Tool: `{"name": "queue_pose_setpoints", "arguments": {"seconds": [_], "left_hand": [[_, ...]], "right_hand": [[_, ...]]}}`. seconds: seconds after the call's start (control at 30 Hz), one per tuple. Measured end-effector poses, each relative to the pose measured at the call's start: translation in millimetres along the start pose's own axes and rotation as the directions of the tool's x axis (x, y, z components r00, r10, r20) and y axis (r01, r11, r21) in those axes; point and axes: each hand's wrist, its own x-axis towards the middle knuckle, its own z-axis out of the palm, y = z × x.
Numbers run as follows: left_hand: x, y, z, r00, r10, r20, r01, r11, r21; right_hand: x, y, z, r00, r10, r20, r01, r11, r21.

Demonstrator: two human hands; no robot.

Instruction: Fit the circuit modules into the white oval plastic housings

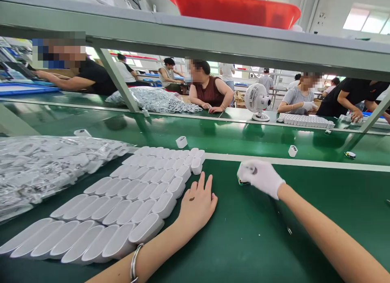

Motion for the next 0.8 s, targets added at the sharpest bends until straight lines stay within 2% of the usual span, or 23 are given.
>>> {"name": "queue_pose_setpoints", "arguments": {"seconds": [0.03, 0.1, 0.2, 0.3, 0.37, 0.43, 0.5, 0.57, 0.6, 0.67, 0.73, 0.8], "left_hand": [[0.8, -0.8, 0.0, 1.0, -0.004, -0.012, 0.004, 1.0, 0.014], [4.1, -3.6, 0.4, 0.998, -0.033, -0.049, 0.034, 0.999, 0.026], [11.5, -8.7, 3.4, 0.99, -0.109, -0.085, 0.109, 0.994, 0.0], [17.2, -11.1, 8.2, 0.986, -0.138, -0.093, 0.136, 0.99, -0.029], [19.0, -10.7, 11.0, 0.986, -0.135, -0.103, 0.133, 0.991, -0.019], [19.7, -9.9, 12.5, 0.984, -0.137, -0.111, 0.141, 0.99, 0.025], [20.0, -9.7, 12.5, 0.985, -0.132, -0.114, 0.141, 0.987, 0.079], [20.1, -10.6, 11.1, 0.987, -0.118, -0.112, 0.131, 0.984, 0.118], [20.0, -11.3, 10.0, 0.988, -0.109, -0.111, 0.123, 0.984, 0.127], [18.6, -12.3, 7.4, 0.99, -0.095, -0.106, 0.108, 0.985, 0.131], [15.0, -11.9, 5.0, 0.993, -0.06, -0.101, 0.072, 0.99, 0.121], [8.8, -9.1, 3.6, 0.996, 0.011, -0.092, -0.003, 0.996, 0.092]], "right_hand": [[18.0, 5.1, -6.1, 0.985, 0.064, -0.163, -0.07, 0.997, -0.033], [50.1, 18.5, -14.4, 0.953, 0.122, -0.278, -0.148, 0.986, -0.073], [79.1, 37.3, -15.6, 0.935, 0.182, -0.304, -0.227, 0.966, -0.12], [83.6, 40.8, -8.6, 0.933, 0.195, -0.303, -0.251, 0.955, -0.159], [76.2, 34.5, -3.4, 0.95, 0.154, -0.272, -0.209, 0.96, -0.185], [62.8, 26.2, 1.4, 0.981, 0.102, -0.168, -0.135, 0.971, -0.198], [45.1, 19.8, 6.3, 0.997, 0.06, 0.044, -0.05, 0.978, -0.205], [24.8, 16.6, 12.2, 0.969, 0.027, 0.244, 0.037, 0.967, -0.254], [14.3, 15.7, 15.3, 0.957, 0.022, 0.288, 0.068, 0.952, -0.298], [-6.7, 13.6, 21.0, 0.963, 0.028, 0.267, 0.076, 0.925, -0.372], [-26.6, 9.4, 23.8, 0.974, 0.088, 0.207, -0.006, 0.929, -0.37], [-44.2, 3.3, 21.6, 0.955, 0.187, 0.23, -0.102, 0.936, -0.338]]}}
